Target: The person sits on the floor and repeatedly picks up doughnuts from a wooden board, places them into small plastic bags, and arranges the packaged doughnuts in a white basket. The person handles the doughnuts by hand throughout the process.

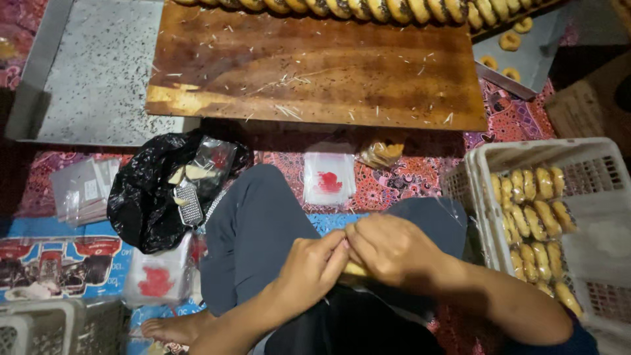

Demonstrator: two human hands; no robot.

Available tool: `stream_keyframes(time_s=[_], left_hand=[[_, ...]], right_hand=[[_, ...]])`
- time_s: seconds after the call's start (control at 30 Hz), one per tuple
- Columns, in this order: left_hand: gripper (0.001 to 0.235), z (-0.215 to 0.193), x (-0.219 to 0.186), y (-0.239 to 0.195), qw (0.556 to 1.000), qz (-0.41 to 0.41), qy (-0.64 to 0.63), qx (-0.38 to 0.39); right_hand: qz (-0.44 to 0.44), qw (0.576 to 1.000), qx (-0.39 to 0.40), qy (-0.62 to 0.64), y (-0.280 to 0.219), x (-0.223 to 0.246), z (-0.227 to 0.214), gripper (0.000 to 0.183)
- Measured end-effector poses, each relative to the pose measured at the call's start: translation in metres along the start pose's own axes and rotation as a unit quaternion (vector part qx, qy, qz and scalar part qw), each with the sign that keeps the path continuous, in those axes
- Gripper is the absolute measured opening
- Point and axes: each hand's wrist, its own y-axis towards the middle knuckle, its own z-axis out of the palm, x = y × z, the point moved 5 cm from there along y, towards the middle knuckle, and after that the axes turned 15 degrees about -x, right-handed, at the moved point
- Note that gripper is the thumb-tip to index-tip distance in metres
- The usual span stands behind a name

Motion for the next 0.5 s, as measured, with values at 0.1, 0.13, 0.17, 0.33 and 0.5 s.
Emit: stream_keyframes(time_s=[0.1, 0.13, 0.17, 0.33, 0.5], left_hand=[[0.016, -0.03, -0.014, 0.002, 0.995, 0.083, 0.004, -0.059], [0.017, -0.041, -0.013, 0.004, 0.995, 0.065, 0.015, -0.077], [0.017, -0.05, -0.013, 0.006, 0.994, 0.048, 0.024, -0.095], [0.014, -0.037, -0.029, 0.035, 0.926, 0.348, 0.109, 0.103], [0.048, -0.035, 0.04, 0.061, 0.882, -0.023, -0.466, 0.064]], right_hand=[[-0.035, 0.999, 0.026, -0.01, -0.004, -0.017, -0.004, 0.026], [-0.004, 0.997, 0.068, -0.034, -0.005, -0.031, -0.002, 0.028], [0.037, 0.99, 0.118, -0.064, -0.006, -0.047, 0.001, 0.029], [0.236, 0.941, 0.223, 0.1, -0.022, -0.083, 0.065, 0.039], [0.467, 0.765, -0.018, 0.444, -0.056, -0.05, 0.128, 0.047]])
